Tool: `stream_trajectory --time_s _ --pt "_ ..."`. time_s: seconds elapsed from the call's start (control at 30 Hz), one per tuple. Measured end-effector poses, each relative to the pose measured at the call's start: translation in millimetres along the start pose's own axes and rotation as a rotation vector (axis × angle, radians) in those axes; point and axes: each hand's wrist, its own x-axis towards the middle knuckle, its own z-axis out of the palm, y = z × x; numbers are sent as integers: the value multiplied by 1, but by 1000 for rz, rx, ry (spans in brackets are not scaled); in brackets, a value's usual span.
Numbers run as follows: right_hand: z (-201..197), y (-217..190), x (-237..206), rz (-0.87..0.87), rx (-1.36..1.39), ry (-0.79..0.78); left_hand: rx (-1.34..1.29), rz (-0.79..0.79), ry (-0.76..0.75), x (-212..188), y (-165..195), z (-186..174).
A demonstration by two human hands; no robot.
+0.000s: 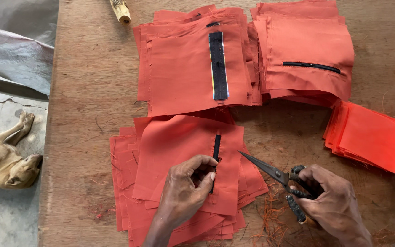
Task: The person trims excess fabric and threads from zippers sewn onto orange fabric pieces using scissors. They work through a stack one piece at a time, cutting along the zipper edges, then place the finished piece on a pile and pull the next piece from the stack.
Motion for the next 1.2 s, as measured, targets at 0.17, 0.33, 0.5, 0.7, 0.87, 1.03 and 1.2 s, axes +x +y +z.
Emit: stream_trajectory --time_s 0.17,0.33,0.5,0.7,0.87,1.03,1.2 --pt "-7 -2 -4 105 -121 -164 -29 20 -4 -2 -6 0" --pt "-16 -4 -13 -11 -252 -269 -154 84 -4 -2 -13 0" --pt "-16 -25 -12 -59 -323 -300 -190 49 -19 -1 -18 -1" --pt "-13 -58 -1 -36 -380 -328 -253 67 -24 -1 -22 -1" --pt "-14 -65 2 -68 -324 -308 -282 68 -27 0 -24 -1" --pt "-10 -59 0 -75 -349 -316 -266 100 -24 1 -26 0" --pt "-6 -47 -2 -187 -268 -259 -271 104 -20 0 -26 0"
